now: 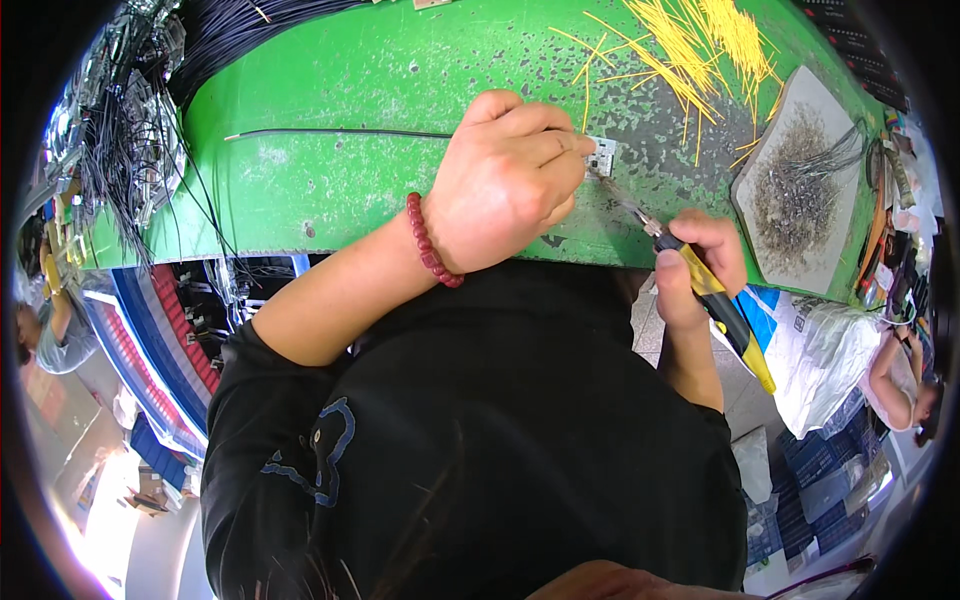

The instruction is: The person solders wires onto circuit boards using a soldering iron, installs the components into toy car bodies, and places the assembled car bodies into a crate.

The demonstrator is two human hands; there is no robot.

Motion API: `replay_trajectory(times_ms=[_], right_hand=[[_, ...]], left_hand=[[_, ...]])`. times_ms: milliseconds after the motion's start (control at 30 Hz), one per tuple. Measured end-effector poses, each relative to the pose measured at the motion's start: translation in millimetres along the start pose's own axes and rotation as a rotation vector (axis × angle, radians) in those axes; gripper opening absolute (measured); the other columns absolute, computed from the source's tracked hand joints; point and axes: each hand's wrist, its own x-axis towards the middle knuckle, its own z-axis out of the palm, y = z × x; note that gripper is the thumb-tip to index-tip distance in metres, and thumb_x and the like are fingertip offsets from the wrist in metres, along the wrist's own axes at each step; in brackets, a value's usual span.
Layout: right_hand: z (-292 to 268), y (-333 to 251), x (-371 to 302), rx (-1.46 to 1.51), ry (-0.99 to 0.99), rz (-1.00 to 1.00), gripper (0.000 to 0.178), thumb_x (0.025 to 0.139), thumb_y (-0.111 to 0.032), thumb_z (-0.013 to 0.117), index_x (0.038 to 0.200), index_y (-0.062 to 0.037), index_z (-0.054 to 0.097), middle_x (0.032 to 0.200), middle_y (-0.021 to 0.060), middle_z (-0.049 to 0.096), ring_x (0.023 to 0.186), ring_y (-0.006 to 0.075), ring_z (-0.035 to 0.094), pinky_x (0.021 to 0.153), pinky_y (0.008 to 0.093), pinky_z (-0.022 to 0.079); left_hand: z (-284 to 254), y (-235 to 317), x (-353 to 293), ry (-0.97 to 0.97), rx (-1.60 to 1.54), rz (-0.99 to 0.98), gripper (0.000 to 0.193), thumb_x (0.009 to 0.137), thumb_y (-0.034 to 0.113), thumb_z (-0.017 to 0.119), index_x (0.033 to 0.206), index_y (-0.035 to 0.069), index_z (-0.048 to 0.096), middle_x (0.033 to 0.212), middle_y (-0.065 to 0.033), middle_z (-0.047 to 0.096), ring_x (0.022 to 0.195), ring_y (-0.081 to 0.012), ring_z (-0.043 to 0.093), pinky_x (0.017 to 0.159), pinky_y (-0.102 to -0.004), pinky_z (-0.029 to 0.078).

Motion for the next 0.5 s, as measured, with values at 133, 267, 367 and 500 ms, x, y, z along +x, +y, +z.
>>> replay_trajectory(times_ms=[133, 267, 367, 500], right_hand=[[2, -6, 1, 0.125, 0.043, -0.011, 0.036, 0.083, -0.011, 0.071, 0.112, -0.0001, 0.051, 0.092, 0.0119, 0.063, 0.080, 0.0145, 0.059, 0.072, 0.0283, 0.046], [13, -2, 9, 0.125, 0.034, -0.014, 0.039, 0.084, 0.000, 0.070, 0.118, -0.0008, 0.050, 0.090, 0.0122, 0.067, 0.082, 0.0163, 0.067, 0.074, 0.0276, 0.054], [18, -1, 17, -0.092, 0.017, -0.099, 0.032, 0.079, 0.004, 0.074, 0.108, -0.0006, 0.061, 0.088, 0.0125, 0.069, 0.076, 0.0177, 0.070, 0.069, 0.0290, 0.056], [23, 0, 29, -0.323, -0.164, -0.191, 0.033, 0.088, -0.003, 0.066, 0.120, -0.0012, 0.058, 0.094, 0.0169, 0.071, 0.083, 0.0183, 0.070, 0.070, 0.0264, 0.053]], left_hand=[[2, -1, -1, 0.004, 0.000, 0.001, 0.012, 0.061, 0.002, 0.065, 0.072, 0.006, 0.062, 0.088, -0.0008, 0.071, 0.088, -0.0173, 0.065, 0.077, -0.0337, 0.043], [1, 0, -1, 0.003, -0.007, -0.009, 0.012, 0.061, 0.001, 0.065, 0.071, 0.006, 0.062, 0.089, -0.0011, 0.071, 0.087, -0.0174, 0.065, 0.077, -0.0338, 0.043], [0, 0, -1, 0.002, -0.015, 0.000, 0.012, 0.060, 0.001, 0.065, 0.071, 0.006, 0.062, 0.089, -0.0015, 0.071, 0.088, -0.0176, 0.065, 0.077, -0.0338, 0.043], [-2, 0, -1, -0.015, -0.019, -0.007, 0.012, 0.061, 0.001, 0.066, 0.071, 0.006, 0.061, 0.091, -0.0015, 0.071, 0.089, -0.0180, 0.065, 0.077, -0.0337, 0.044]])
